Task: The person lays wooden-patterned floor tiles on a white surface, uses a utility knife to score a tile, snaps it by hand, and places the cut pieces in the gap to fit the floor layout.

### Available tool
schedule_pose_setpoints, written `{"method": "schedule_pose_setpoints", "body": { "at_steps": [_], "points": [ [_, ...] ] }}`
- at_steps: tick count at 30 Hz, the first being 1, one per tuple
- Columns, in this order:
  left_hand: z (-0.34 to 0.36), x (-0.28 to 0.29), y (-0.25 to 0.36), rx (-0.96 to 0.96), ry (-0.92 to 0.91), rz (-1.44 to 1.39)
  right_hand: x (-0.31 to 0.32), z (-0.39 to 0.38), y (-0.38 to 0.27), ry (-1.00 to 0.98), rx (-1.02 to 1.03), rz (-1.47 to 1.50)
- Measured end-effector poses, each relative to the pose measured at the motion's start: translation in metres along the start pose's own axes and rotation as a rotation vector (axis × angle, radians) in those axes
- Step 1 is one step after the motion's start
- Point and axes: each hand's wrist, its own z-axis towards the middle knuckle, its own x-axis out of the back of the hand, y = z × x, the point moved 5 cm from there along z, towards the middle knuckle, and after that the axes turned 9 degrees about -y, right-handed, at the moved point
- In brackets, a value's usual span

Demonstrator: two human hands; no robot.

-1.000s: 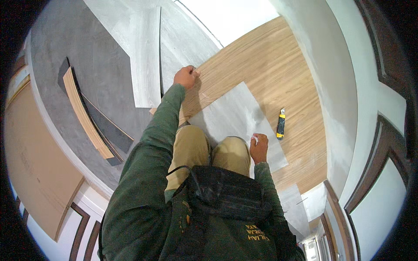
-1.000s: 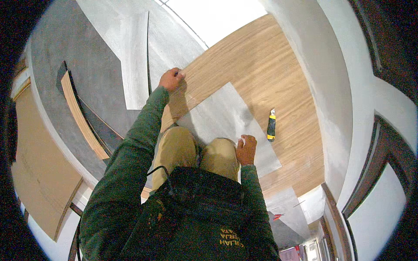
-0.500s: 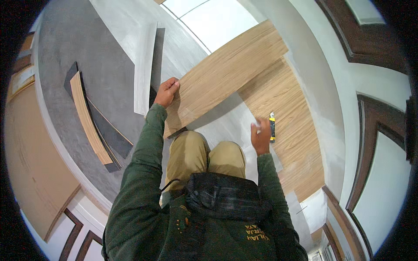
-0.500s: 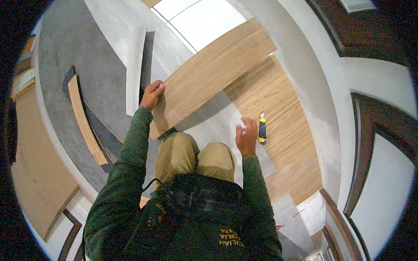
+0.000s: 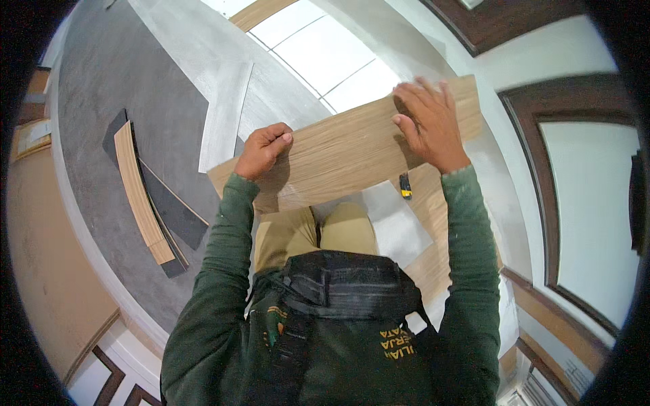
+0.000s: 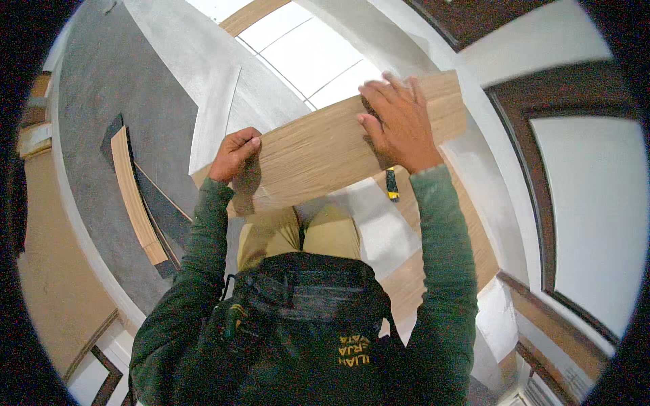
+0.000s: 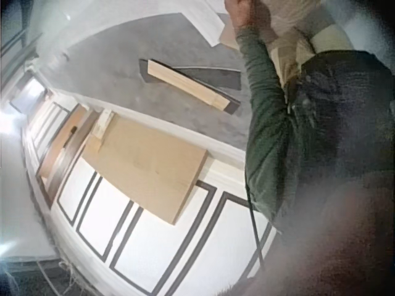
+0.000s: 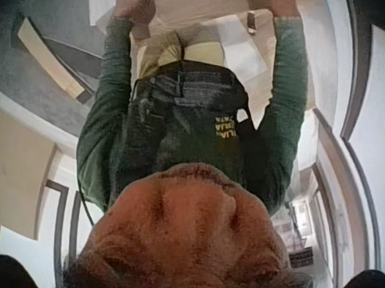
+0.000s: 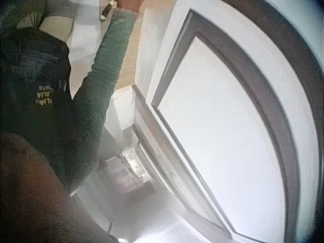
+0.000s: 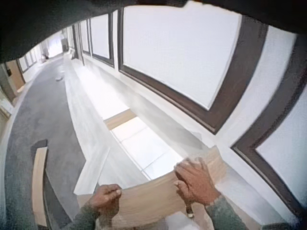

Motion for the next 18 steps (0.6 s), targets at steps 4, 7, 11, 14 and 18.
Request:
{"method": "schedule_pose_setpoints", "body": {
  "at_steps": [4, 7, 11, 14, 18],
  "points": [
    [-0.035, -0.011, 0.035, -0.038, -0.111, 0.016, 0.02, -0.03, -0.021, -0.024, -0.033, 0.149],
    [-0.061, -0.028, 0.059, -0.097, -0.144, 0.28, 0.019, -0.063, -0.029, -0.177, -0.276, 0.099],
    [-0.081, -0.055, 0.096, -0.141, -0.018, 0.697, 0.044, -0.093, -0.049, -0.031, -0.333, 0.217],
    [-0.101, -0.1, 0.143, -0.324, 0.101, 0.757, 0.067, -0.109, -0.064, 0.059, -0.31, 0.243],
    [-0.113, -0.114, 0.169, -0.234, 0.066, 0.682, 0.095, -0.121, -0.089, 0.127, -0.261, 0.397]
  ]
}}
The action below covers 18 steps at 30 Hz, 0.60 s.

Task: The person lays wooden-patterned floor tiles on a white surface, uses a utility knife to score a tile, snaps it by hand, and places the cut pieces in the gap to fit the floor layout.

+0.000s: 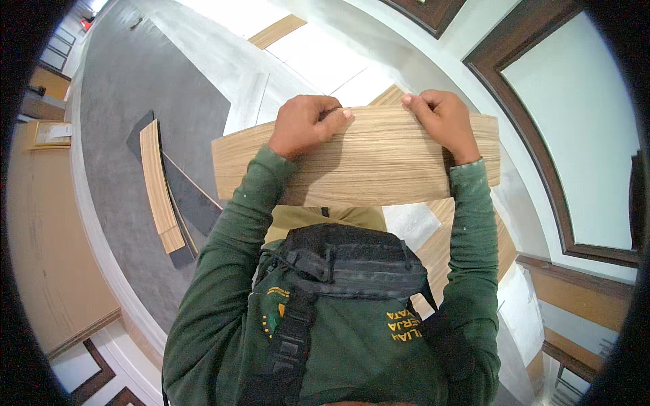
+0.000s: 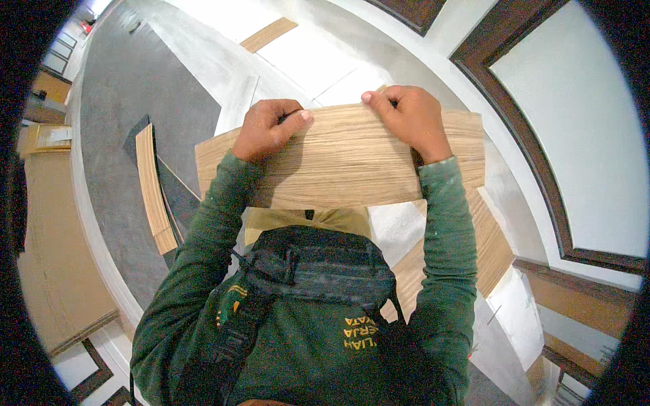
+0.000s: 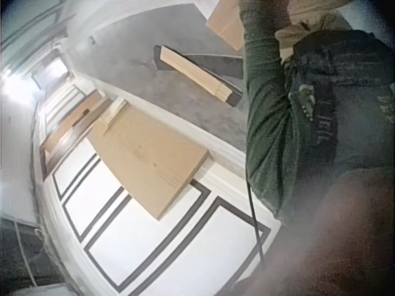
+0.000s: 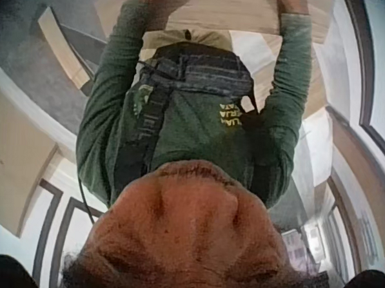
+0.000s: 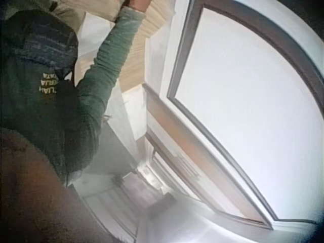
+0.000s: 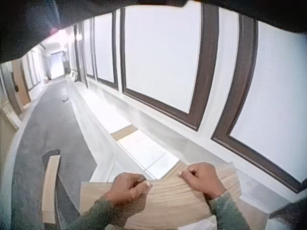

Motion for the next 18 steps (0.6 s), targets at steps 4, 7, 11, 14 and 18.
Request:
{"method": "schedule_pose_setpoints", "body": {
  "at_steps": [4, 7, 11, 14, 18],
  "points": [
    [-0.008, 0.002, 0.001, -0.043, -0.04, -0.333, 0.006, -0.01, -0.012, 0.006, 0.009, 0.165],
    [-0.009, 0.002, 0.006, -0.119, -0.045, -0.504, 0.011, -0.007, -0.008, -0.016, 0.002, 0.166],
    [-0.011, 0.005, 0.007, -0.174, -0.07, -0.597, 0.01, -0.007, -0.013, 0.0, 0.03, 0.275],
    [-0.01, 0.009, 0.009, -0.195, -0.076, -0.636, 0.007, -0.006, -0.019, 0.001, 0.049, 0.393],
    [-0.011, 0.008, 0.005, -0.191, -0.098, -0.709, 0.006, -0.003, -0.024, -0.008, 0.057, 0.418]
  ]
}}
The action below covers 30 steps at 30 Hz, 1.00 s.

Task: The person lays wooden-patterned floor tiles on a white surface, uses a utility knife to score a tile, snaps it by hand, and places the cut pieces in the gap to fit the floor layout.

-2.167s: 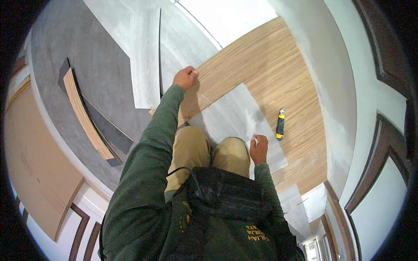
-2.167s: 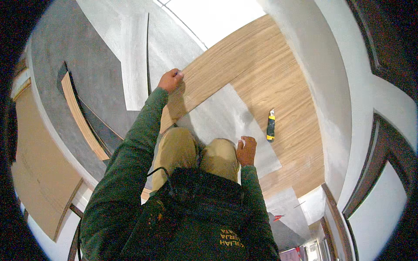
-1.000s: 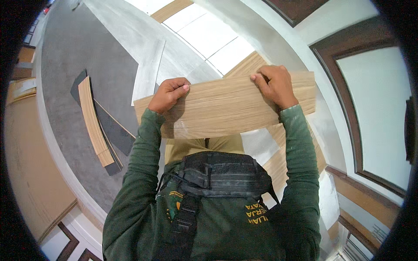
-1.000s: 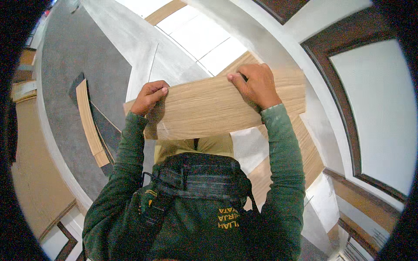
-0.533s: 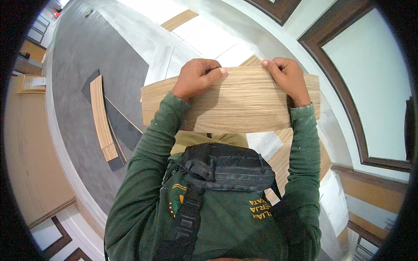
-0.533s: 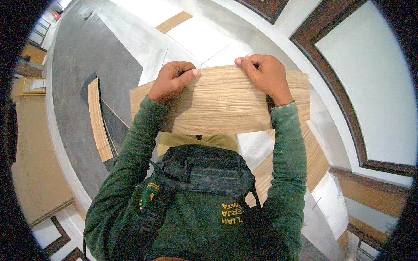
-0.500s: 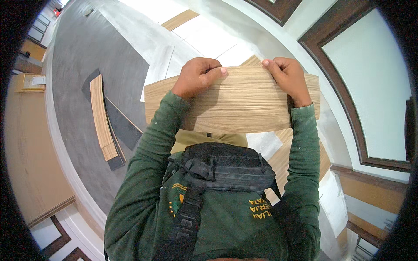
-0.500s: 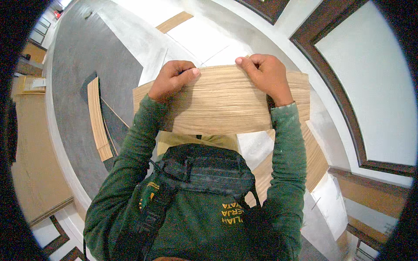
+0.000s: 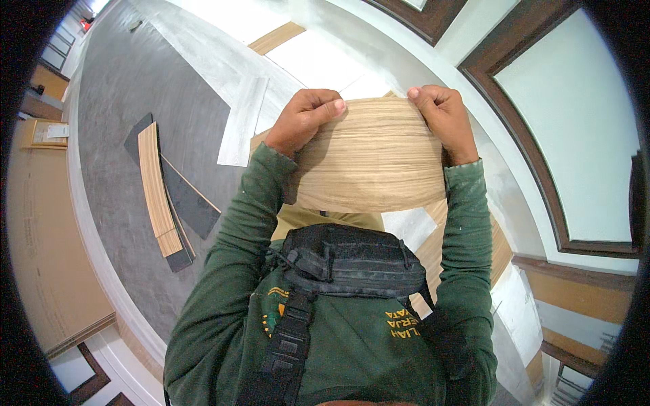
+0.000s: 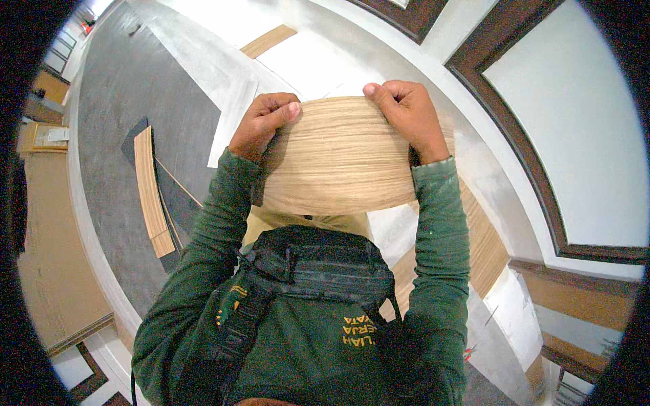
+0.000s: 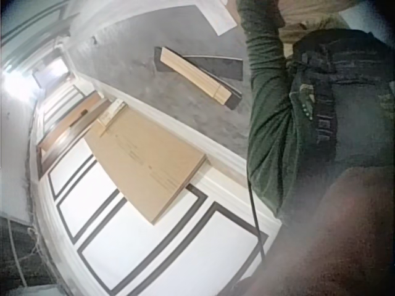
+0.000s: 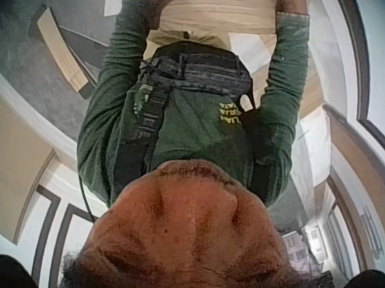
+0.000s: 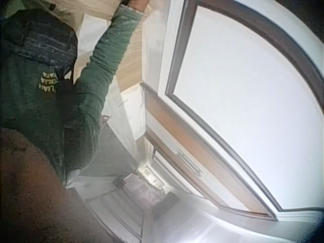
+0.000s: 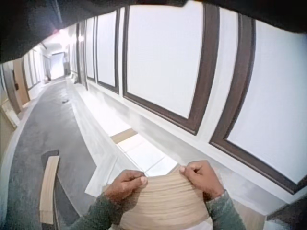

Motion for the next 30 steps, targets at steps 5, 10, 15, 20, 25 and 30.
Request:
{"method": "schedule_pose_setpoints", "body": {
  "at_steps": [5, 10, 15, 20, 25, 30],
  "points": [
    [-0.001, 0.002, 0.0, -0.014, 0.02, -0.066, -0.007, 0.003, 0.001, 0.012, -0.035, 0.069],
    [-0.001, 0.004, -0.001, -0.024, 0.005, -0.087, -0.012, 0.003, -0.001, 0.044, -0.031, 0.078],
    [-0.002, 0.002, 0.01, -0.006, -0.006, -0.119, -0.015, 0.001, 0.005, 0.079, -0.025, 0.144],
    [-0.002, 0.004, 0.003, -0.038, 0.017, -0.104, -0.02, -0.001, 0.009, 0.102, 0.006, 0.21],
    [0.0, -0.002, 0.009, -0.05, 0.028, -0.121, -0.021, -0.002, 0.012, 0.121, 0.035, 0.251],
    [0.007, 0.002, 0.007, -0.126, 0.01, -0.128, -0.023, -0.001, 0.002, 0.147, 0.041, 0.279]
  ]
}}
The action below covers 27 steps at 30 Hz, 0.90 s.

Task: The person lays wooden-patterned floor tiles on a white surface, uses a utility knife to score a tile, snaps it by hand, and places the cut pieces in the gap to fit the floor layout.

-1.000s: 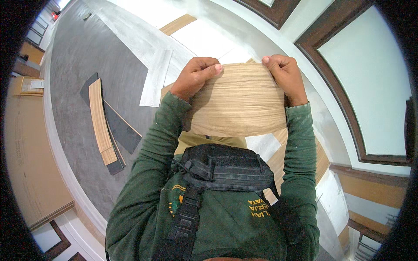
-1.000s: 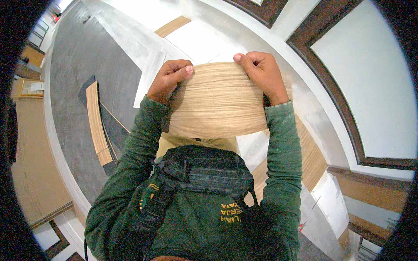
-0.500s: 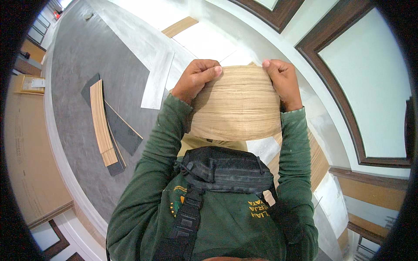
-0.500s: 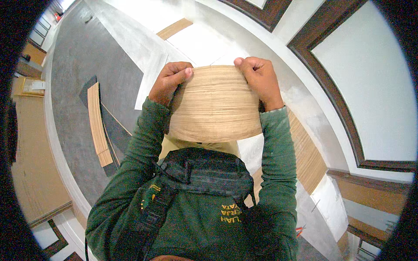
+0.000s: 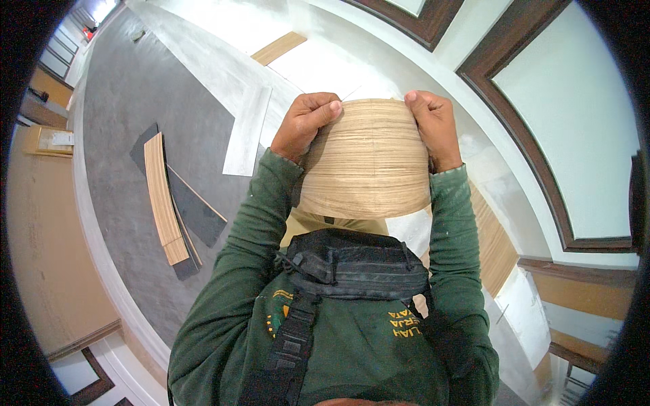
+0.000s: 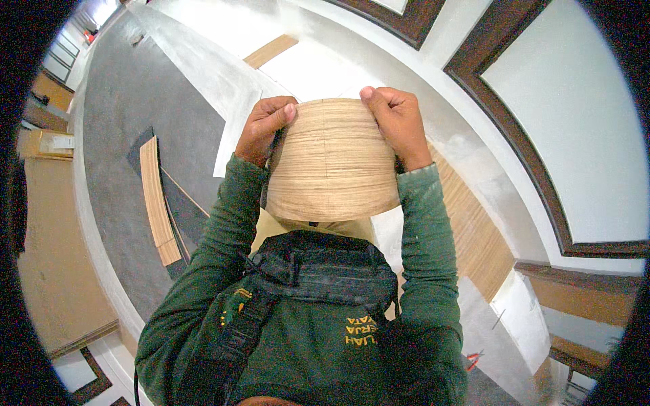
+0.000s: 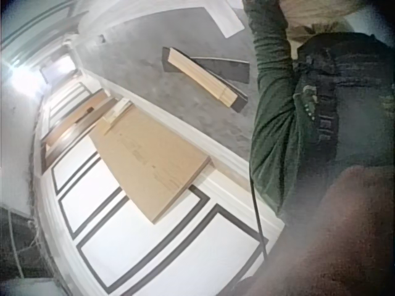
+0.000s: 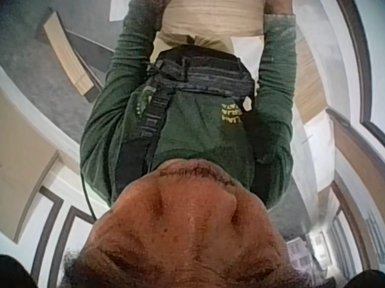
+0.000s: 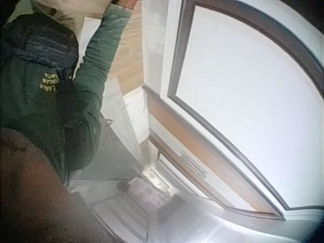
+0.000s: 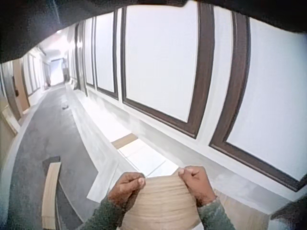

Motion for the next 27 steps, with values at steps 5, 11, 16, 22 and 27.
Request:
{"method": "schedule_pose_setpoints", "body": {
  "at_steps": [5, 11, 16, 22, 27],
  "points": [
    [0.001, -0.003, 0.0, 0.025, 0.027, 0.007, 0.003, 0.003, 0.008, -0.003, -0.001, 0.041],
    [0.008, -0.009, -0.011, -0.076, 0.016, -0.097, -0.016, 0.006, 0.004, -0.023, 0.035, 0.047],
    [0.029, -0.035, -0.009, -0.028, 0.041, -0.409, -0.04, 0.008, 0.015, 0.058, -0.061, 0.194],
    [0.028, 0.009, -0.006, -0.106, -0.028, 0.008, -0.01, 0.025, -0.006, -0.038, 0.005, -0.171],
    [0.022, 0.035, -0.004, 0.13, 0.04, 0.593, 0.012, 0.033, -0.025, -0.053, 0.058, -0.846]
  ]
}}
